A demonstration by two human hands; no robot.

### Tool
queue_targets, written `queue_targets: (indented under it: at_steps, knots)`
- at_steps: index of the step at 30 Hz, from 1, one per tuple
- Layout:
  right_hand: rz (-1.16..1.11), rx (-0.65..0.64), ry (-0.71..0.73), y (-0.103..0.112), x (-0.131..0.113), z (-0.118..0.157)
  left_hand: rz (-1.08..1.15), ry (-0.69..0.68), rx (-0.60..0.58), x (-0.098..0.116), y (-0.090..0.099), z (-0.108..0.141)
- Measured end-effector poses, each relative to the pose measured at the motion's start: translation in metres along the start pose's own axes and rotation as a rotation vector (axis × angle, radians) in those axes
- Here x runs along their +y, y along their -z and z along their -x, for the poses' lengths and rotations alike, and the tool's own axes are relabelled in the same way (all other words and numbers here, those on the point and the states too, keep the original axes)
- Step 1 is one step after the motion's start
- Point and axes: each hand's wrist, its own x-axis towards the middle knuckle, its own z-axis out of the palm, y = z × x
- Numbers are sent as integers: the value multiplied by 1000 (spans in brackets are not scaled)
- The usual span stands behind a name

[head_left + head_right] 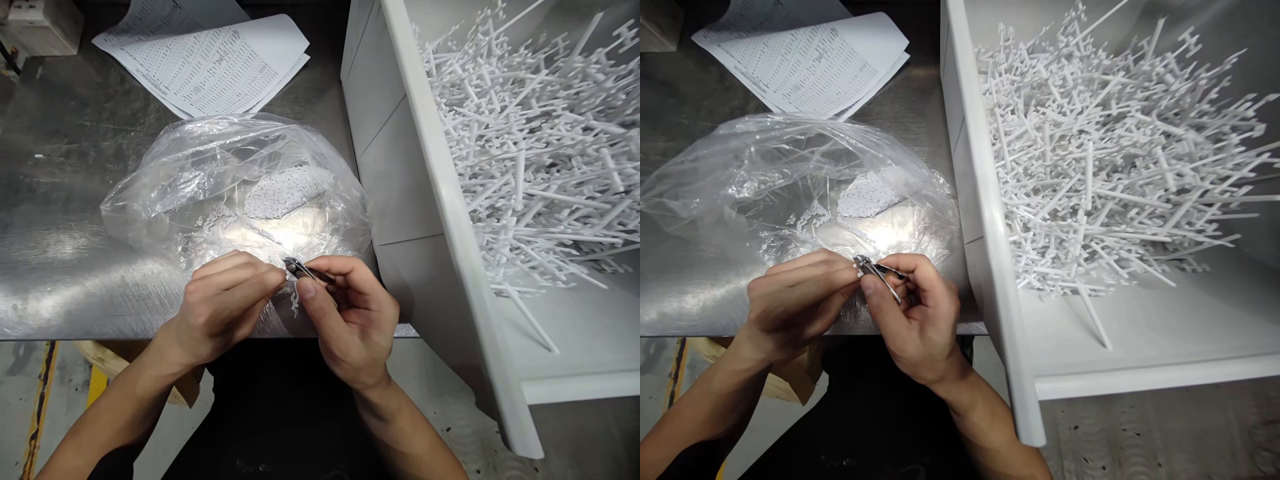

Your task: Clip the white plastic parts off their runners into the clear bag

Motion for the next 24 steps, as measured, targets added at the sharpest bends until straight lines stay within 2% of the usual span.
queue_targets:
  at_steps: [4, 8, 12, 16, 19, 24]
  knots:
    - [26, 7, 35, 0, 2, 0, -101, -80, 71, 0, -5, 1]
    - [52, 10, 45, 0, 1, -1, -145, -80, 83, 0, -9, 2]
    - [79, 24, 15, -1, -1, -2, -105, -53, 57, 0, -9, 2]
    - [13, 96, -1, 0, 0, -2, -78, 44, 40, 4, -3, -4]
    - [-22, 114, 3, 2, 2, -1, -36, 104, 98, 7, 0, -7]
    - [34, 90, 14, 4, -1, -1, 7, 90, 220, 6, -1, -6]
